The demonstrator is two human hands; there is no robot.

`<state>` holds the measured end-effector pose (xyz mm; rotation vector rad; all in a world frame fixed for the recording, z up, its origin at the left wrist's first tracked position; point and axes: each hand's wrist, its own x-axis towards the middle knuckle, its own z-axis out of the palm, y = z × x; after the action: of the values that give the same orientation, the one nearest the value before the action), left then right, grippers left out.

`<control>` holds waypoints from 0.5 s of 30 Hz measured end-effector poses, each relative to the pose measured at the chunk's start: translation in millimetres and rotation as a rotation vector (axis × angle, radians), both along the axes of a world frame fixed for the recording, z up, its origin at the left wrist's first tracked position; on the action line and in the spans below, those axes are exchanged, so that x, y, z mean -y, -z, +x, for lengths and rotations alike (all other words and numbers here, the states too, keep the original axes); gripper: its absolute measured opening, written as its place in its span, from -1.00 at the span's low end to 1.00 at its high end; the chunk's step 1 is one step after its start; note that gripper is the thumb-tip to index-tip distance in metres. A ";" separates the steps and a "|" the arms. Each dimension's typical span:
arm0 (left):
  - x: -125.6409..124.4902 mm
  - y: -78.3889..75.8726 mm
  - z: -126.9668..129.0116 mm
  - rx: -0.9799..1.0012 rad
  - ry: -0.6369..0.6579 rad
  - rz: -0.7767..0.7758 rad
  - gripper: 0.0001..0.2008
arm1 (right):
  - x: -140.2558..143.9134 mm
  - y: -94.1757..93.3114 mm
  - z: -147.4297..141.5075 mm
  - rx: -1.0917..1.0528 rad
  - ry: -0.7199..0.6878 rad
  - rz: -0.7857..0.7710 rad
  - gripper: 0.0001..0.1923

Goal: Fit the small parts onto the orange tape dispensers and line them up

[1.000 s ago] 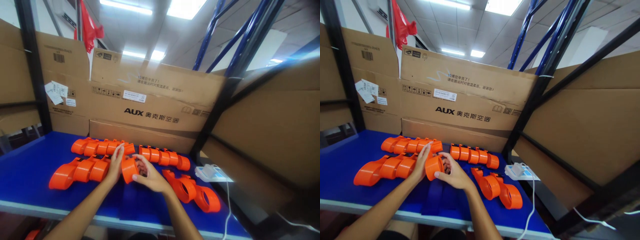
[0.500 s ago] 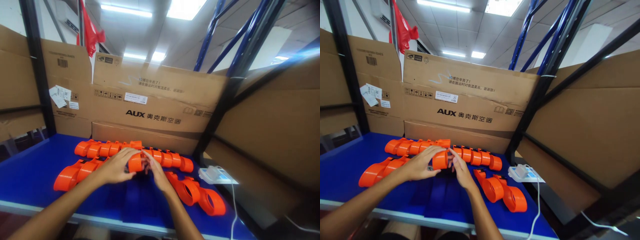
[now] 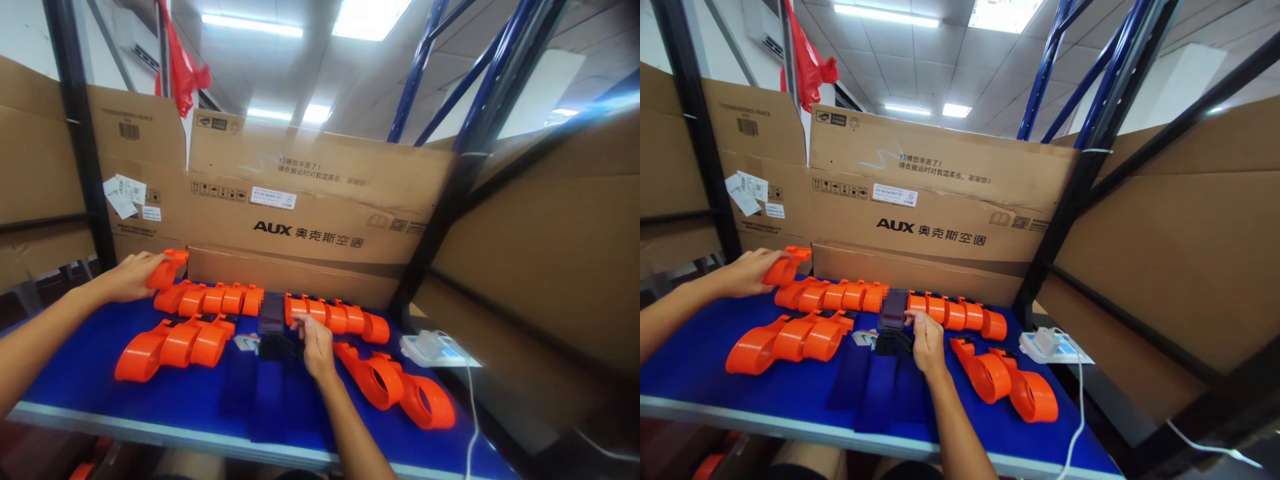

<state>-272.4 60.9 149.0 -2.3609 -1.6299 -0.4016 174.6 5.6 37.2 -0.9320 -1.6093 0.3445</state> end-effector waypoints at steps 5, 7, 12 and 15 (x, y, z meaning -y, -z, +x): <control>7.4 25.1 -20.0 -0.058 -0.126 -0.058 -0.34 | 1.8 0.4 1.6 0.005 0.046 0.013 -0.49; 4.2 42.7 -25.1 0.010 -0.121 -0.085 -0.34 | 3.0 0.9 1.3 0.018 0.045 0.009 -0.51; -11.9 79.6 -35.1 0.176 0.105 -0.102 -0.26 | 4.9 0.3 0.0 0.032 0.038 0.016 -0.50; -19.5 74.8 -31.0 0.211 0.128 -0.087 -0.25 | 4.8 -0.3 -0.2 0.029 0.049 0.017 -0.51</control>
<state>-303.4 80.4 74.1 -2.5729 -1.6167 -0.6369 174.3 0.7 37.5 -0.9651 -1.6105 0.2840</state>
